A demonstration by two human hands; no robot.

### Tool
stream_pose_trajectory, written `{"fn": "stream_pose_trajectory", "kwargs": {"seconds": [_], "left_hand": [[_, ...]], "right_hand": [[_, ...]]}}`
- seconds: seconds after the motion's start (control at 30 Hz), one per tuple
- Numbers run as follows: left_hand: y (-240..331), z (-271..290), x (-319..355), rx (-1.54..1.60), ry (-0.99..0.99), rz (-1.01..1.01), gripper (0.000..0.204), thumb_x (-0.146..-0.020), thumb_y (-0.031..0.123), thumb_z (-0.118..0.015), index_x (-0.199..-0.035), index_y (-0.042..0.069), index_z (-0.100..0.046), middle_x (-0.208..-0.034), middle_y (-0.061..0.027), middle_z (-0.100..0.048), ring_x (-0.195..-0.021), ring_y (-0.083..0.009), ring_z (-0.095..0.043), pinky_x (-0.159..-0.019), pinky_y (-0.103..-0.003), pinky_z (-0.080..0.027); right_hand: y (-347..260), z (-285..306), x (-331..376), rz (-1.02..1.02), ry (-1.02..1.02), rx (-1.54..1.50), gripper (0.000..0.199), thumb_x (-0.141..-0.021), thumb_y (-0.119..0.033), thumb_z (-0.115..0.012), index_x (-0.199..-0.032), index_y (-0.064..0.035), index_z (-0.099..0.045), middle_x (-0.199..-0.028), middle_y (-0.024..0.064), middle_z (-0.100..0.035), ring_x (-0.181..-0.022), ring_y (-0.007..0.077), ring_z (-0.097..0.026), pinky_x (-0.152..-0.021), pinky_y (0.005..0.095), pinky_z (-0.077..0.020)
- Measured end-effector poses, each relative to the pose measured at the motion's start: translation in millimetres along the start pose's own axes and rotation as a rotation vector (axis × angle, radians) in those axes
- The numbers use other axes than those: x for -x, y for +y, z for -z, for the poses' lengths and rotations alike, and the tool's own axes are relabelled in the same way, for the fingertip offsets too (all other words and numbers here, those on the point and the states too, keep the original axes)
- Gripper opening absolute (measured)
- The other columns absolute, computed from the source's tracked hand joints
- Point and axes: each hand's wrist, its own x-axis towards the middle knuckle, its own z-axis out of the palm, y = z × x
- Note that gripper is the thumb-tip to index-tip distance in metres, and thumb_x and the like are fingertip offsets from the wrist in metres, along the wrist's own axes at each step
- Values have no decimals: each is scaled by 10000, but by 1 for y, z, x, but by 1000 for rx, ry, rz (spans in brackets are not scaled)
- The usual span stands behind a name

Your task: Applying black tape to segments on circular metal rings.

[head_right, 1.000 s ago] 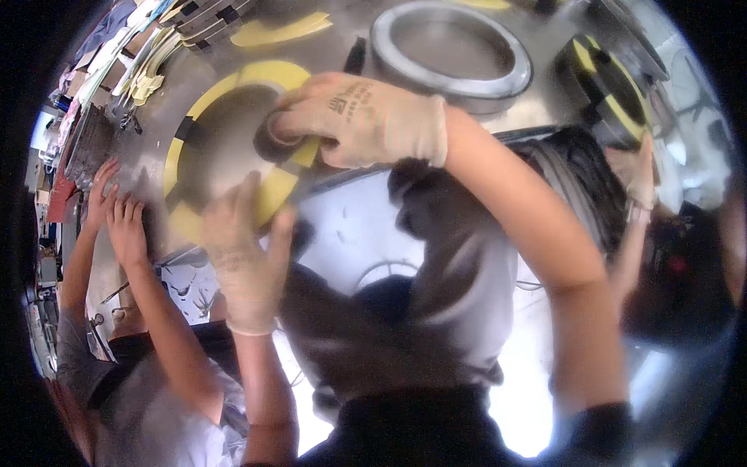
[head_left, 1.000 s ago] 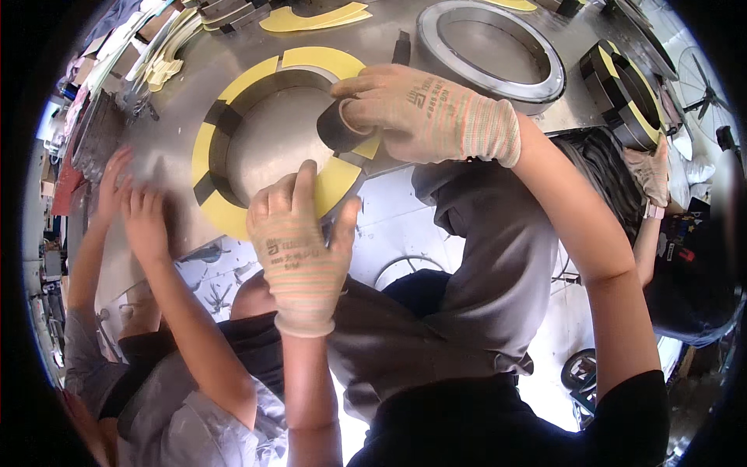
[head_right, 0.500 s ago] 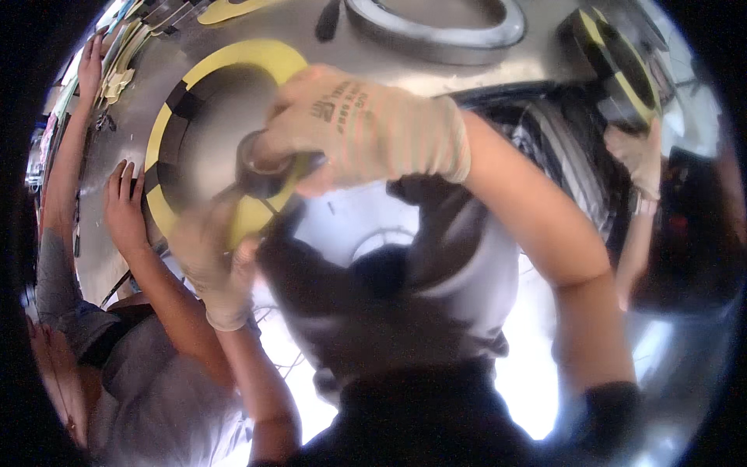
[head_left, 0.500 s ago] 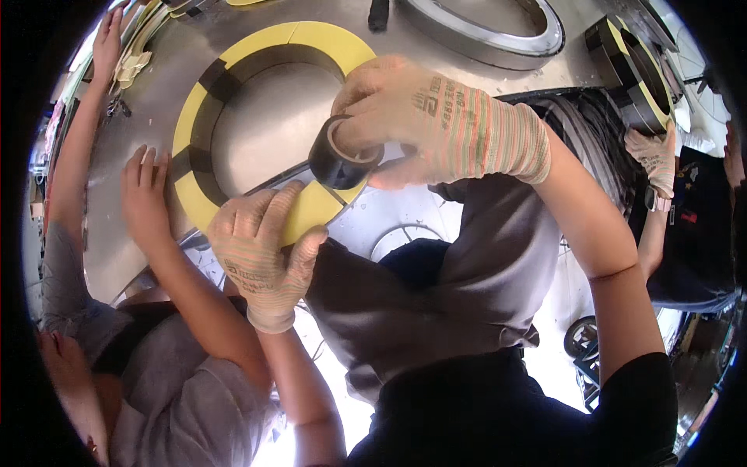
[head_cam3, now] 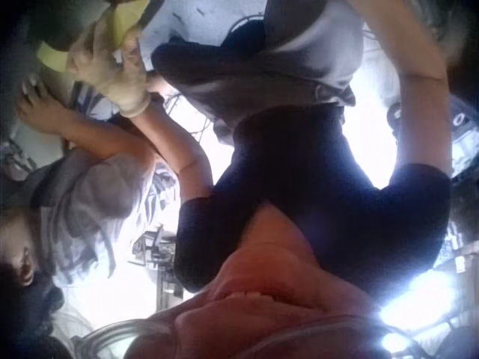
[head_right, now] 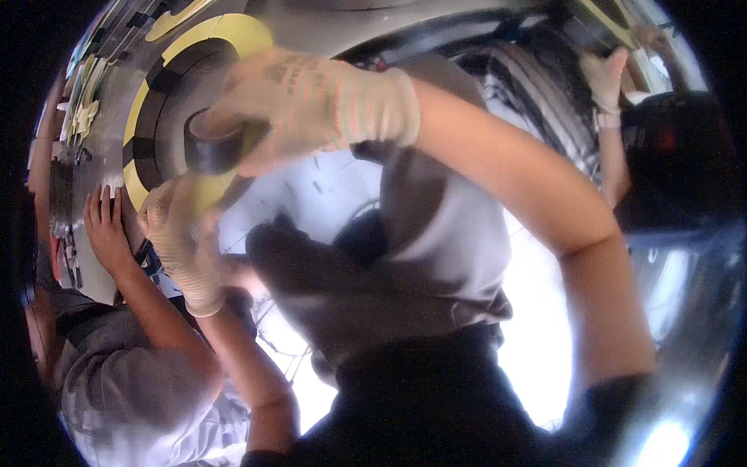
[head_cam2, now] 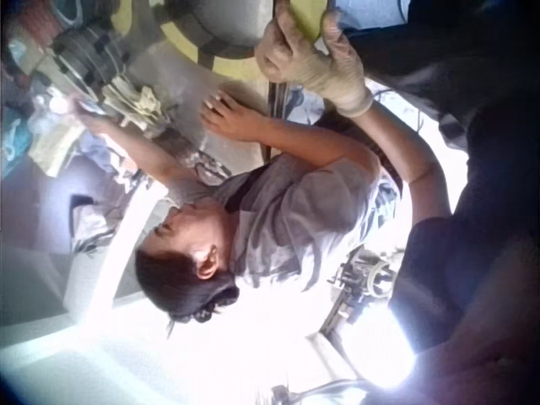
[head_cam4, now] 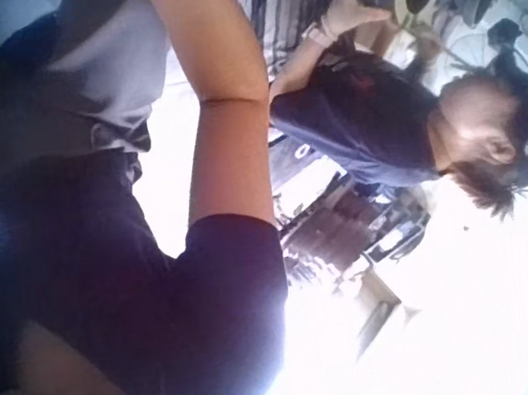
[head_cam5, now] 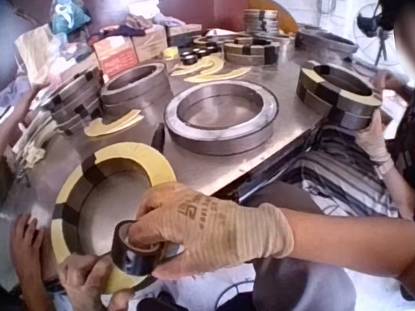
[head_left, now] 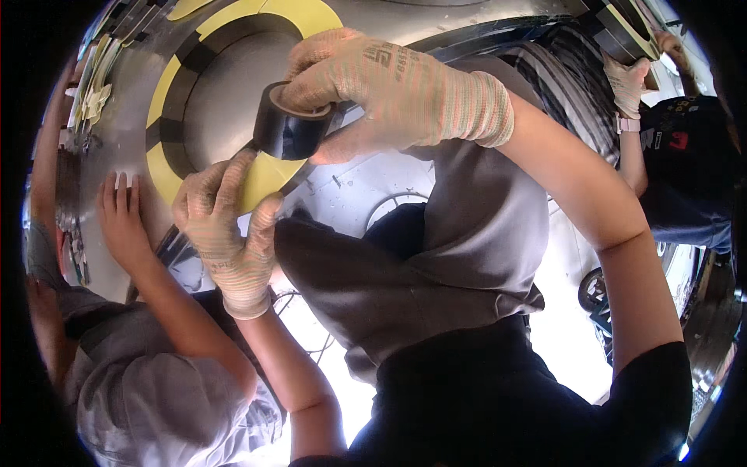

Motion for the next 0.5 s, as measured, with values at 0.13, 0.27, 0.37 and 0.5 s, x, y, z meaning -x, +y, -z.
{"fn": "stream_pose_trajectory", "kwargs": {"seconds": [0.13, 0.27, 0.37, 0.5], "left_hand": [[-2, 5, 3, 60, -36, 61, 621, -878, 609, -669, -1213, 88, -713, -1078, -72, -618, -1077, -296, -526, -991, -440, -380], [0, 7, 7, 44, -44, 58, 639, -827, 614, -723, -1226, 114, -724, -1115, -62, -610, -1114, -277, -505, -1020, -442, -368], [2, 5, 8, 53, -42, 130, 611, -805, 570, -770, -1224, 126, -734, -1137, -55, -605, -1150, -271, -491, -1036, -435, -370], [-1, 6, 12, 147, -44, 200, 576, -806, 520, -797, -1218, 122, -739, -1154, -48, -607, -1171, -273, -489, -1044, -423, -378]], "right_hand": [[-5, 1, -6, 6, -42, 7, 474, -763, -252, -785, -1158, -8, -689, -1047, 133, -632, -1046, 312, -602, -946, 415, -477], [-2, 4, -8, 40, -109, -30, 485, -789, -278, -786, -1172, 1, -682, -1019, 130, -637, -1039, 312, -607, -936, 405, -479], [3, 5, -7, 38, -111, -22, 492, -810, -298, -781, -1197, -12, -677, -1021, 136, -637, -1050, 325, -604, -936, 411, -480], [2, 6, -7, 151, -23, 151, 487, -838, -309, -764, -1243, -54, -673, -1076, 141, -642, -1099, 345, -595, -957, 423, -477]]}}
